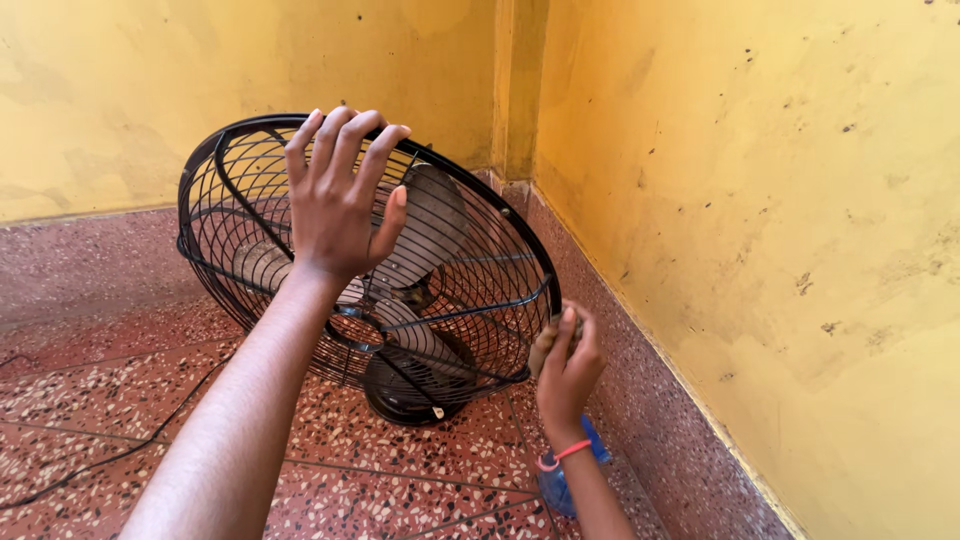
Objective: The person wipes the front wire cage of a black standing fan with a cloth. They rotate the fan head to reach different sections and continue wiping the cage surface throughout the clip.
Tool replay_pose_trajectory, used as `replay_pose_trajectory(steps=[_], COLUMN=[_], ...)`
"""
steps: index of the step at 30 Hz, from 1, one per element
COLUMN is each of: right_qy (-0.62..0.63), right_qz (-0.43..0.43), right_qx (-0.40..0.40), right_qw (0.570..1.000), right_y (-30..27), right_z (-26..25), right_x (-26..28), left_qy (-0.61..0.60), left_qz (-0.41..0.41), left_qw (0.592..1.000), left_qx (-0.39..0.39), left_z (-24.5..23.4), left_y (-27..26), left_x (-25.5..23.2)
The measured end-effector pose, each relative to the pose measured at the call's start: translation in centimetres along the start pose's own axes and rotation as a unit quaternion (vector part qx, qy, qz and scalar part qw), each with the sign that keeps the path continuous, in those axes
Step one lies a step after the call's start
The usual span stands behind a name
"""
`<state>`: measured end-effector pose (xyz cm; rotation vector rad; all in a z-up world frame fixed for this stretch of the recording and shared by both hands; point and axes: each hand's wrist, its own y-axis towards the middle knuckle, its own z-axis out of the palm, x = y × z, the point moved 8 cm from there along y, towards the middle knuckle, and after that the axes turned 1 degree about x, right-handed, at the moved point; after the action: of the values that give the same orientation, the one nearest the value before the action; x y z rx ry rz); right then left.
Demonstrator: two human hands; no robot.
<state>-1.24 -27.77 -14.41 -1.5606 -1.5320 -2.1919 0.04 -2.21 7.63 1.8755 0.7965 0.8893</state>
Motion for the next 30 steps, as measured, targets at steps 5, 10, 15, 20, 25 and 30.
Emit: replay_pose_trajectory(steps=[5,10,15,20,25,30], right_qy=[0.025,0.035,0.063,0.021,0.093,0.03], right_qz=[0.063,-0.021,-0.142,0.034,-0.07,-0.204], right_qx=[-0.035,-0.113,-0.155,-0.074,0.039,0.128], right_qw=[0.997,0.993,0.976,0.996,0.992,0.97], right_y=[-1.4,0.8,3.8,3.2,-1.3,-4.3], right_z=[-0.2,-1.3,-1.7,-0.2,0.9,0.8], right_x=[-1.6,3.2,7.5,3.9,3.8,3.9], left_qy=[-0.003,0.017,0.01,0.021,0.018,0.012], left_qz=[-0.008,-0.006,-0.005,-0.002,0.001,0.003], left_qw=[1.0,1.0,1.0,1.0,1.0,1.0], left_qx=[0.008,0.008,0.008,0.002,0.003,0.001], left_z=[0.0,0.4,0.8,1.2,0.9,0.7], left_y=[0.0,0.0,-0.2,-0.3,-0.5,-0.2], left_x=[0.2,0.3,0.2,0.5,0.4,0.3])
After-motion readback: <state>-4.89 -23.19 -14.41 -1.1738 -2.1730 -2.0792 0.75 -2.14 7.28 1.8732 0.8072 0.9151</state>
